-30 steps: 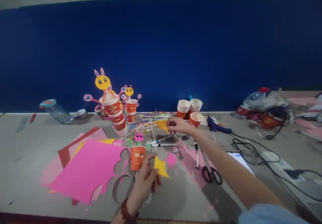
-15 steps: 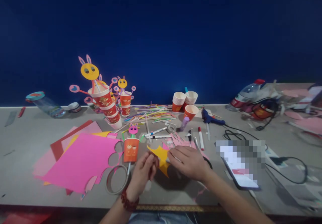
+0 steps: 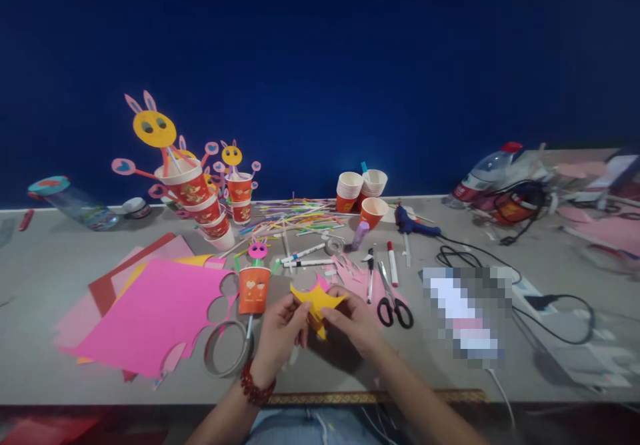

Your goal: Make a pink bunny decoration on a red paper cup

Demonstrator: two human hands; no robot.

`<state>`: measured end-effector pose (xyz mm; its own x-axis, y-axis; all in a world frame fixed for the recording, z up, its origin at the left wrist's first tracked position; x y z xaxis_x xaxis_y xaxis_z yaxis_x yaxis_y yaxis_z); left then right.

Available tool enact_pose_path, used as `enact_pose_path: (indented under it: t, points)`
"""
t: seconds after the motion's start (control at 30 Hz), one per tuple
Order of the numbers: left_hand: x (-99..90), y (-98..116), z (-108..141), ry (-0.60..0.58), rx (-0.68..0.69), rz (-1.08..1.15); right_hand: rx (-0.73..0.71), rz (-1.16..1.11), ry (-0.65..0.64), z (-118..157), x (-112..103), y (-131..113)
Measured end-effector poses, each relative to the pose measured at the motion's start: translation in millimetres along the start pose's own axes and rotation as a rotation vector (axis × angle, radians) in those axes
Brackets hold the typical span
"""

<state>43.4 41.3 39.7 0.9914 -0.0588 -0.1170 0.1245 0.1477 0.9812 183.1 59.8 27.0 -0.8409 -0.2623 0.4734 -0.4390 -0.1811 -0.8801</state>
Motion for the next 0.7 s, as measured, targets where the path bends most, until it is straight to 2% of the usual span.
enact_pose_path:
  t: [0.27, 0.7]
  points:
    - [9.7, -4.4, -10.9, -0.009, -0.035, 0.072, 0.016, -0.063, 0.036, -5.8, -2.6, 18.0]
    - [10.5, -19.8, -13.0, -0.002, -0.057, 0.026, -0.019, 0.045, 0.018, -4.1, -5.2, 12.0]
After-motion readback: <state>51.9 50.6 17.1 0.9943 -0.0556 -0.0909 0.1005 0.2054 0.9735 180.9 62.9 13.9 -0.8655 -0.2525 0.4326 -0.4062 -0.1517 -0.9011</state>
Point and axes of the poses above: each hand's wrist, its own z-axis away from the middle knuckle, its own x-axis out of the palm, y = z × x, the point moved 6 cm from there along -z, towards the middle knuckle, and after that the axes turned 14 degrees about -z, right-handed, at the moved point
